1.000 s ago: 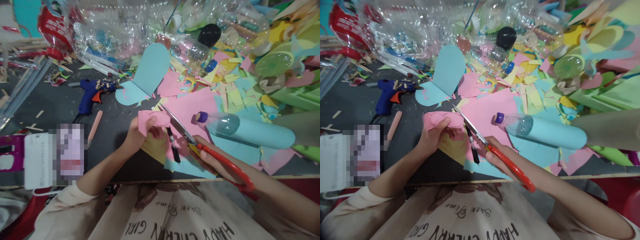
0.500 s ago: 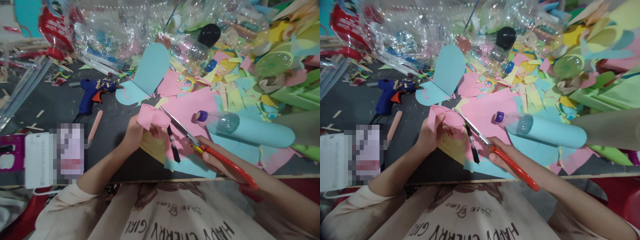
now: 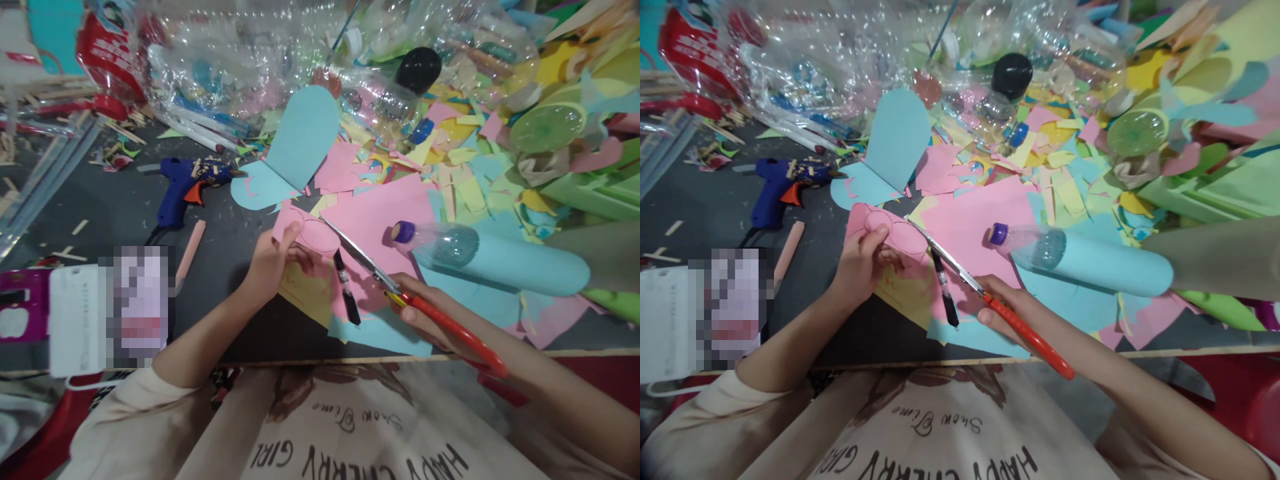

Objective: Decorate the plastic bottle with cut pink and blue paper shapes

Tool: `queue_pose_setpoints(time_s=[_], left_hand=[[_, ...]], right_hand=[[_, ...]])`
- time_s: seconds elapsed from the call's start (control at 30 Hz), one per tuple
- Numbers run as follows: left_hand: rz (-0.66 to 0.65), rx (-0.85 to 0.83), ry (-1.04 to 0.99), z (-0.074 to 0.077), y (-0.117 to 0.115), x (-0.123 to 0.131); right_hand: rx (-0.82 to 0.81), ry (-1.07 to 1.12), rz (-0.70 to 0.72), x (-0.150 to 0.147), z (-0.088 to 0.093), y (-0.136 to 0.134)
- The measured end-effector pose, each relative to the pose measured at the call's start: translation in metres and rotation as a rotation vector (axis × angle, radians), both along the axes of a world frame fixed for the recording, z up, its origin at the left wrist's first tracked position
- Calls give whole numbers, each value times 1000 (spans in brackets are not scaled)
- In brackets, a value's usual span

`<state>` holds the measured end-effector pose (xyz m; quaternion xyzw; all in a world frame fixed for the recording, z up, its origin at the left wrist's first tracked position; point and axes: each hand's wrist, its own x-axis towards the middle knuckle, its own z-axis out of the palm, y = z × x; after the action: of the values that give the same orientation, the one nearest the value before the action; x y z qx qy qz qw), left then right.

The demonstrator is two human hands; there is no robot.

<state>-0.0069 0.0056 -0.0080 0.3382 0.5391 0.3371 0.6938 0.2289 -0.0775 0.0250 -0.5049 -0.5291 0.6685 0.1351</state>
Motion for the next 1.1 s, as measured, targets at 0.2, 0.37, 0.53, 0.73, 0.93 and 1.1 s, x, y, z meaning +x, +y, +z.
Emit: queue_pose_setpoints(time_s=[0.2,0.37,0.53,0.73,0.93,1.1], left_hand=[[-34,-5,60,-3,0,-2],[-73,92,74,0,-2,-3],[-79,124,64,-1,-2,-3],[-90,127,54,1,-2,-2],[-118,118,54,4,-2,-1],[-112,80,60,2,-2,-1]], right_hand=[[84,-92,91,6,10,3],[96,-161,139,4,31,8],[66,-173,119,1,32,6],[46,-108,87,2,22,2],[57,23,100,6,4,1],[19,59,108,4,5,1]])
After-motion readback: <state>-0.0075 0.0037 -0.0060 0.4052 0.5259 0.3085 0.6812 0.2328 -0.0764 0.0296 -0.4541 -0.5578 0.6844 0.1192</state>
